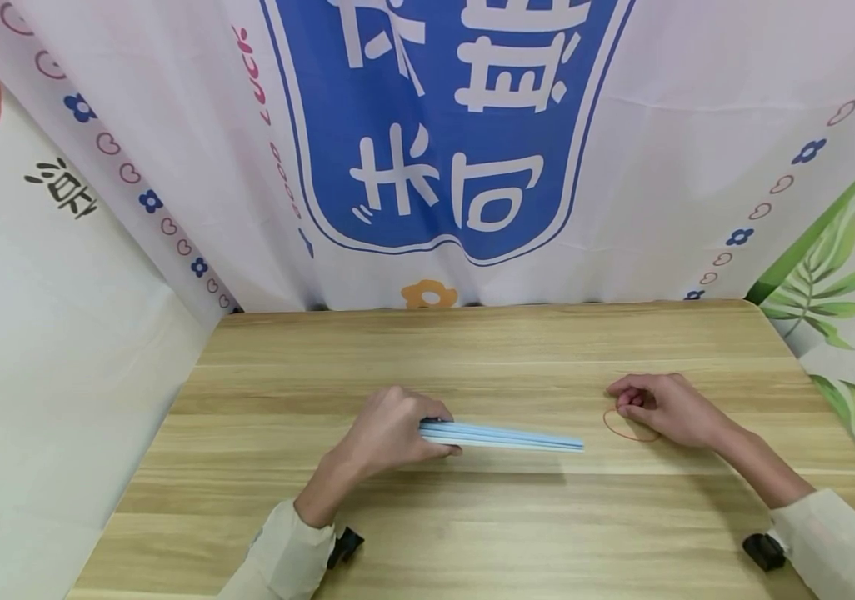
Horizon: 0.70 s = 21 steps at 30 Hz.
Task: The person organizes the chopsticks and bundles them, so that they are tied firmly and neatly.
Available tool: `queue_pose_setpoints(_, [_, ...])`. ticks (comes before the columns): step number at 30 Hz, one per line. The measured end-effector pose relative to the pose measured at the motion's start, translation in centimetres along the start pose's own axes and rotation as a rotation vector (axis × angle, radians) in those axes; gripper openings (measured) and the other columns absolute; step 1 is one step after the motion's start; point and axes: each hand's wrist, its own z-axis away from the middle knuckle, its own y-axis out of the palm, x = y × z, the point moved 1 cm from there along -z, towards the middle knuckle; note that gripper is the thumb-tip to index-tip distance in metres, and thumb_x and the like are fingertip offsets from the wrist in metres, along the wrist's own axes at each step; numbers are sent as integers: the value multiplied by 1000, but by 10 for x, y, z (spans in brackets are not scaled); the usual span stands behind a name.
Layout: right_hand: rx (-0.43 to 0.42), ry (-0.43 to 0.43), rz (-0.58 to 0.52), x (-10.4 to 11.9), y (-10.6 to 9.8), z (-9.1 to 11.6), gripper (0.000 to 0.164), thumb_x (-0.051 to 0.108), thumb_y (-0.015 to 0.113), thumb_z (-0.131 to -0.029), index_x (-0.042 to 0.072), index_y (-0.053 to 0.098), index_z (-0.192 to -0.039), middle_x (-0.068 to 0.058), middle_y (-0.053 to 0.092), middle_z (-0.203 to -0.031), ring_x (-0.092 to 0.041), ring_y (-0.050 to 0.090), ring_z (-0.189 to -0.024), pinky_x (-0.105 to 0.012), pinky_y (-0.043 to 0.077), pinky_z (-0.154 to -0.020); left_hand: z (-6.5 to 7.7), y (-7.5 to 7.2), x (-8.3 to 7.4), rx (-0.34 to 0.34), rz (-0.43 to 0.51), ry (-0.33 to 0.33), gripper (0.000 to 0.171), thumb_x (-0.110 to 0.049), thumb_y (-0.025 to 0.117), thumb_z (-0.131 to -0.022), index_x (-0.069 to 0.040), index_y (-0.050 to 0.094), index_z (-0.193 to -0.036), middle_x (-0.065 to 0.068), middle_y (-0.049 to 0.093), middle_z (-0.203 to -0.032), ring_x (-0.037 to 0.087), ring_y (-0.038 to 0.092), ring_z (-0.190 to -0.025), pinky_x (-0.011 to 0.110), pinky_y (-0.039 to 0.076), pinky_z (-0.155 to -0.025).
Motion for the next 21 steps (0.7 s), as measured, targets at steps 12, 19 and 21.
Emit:
queue_pose_setpoints(12, [-89,-2,-26,25,-7,10,23,-3,77,-95,3,75,-117,-1,78,-99,-4,70,-87,-21,59,-73,0,0,-3,3,-3,-1,29,-36,98,-78,-16,85,-95,-6,82,-87,-5,57,-63,14,47,-62])
queue_pose_setpoints(19, [-139,-17,-51,49,-9,18,18,-2,79,-93,6,77,-109,0,80,-95,1,70,-84,-22,60,-72,0,0,-4,1,-12,3,29,-37,98,-78,-16,85,-95,-6,82,-87,-5,57,-63,14,46,-61])
queue_pose_setpoints(21, [-161,-25,-75,56,-7,19,14,0,78,-95,7,77,-107,0,80,-95,2,70,-84,-21,60,-73,0,0,-4,1,-11,2,29,-37,98,-78,-16,85,-95,-6,82,-87,-4,57,-63,14,46,-61])
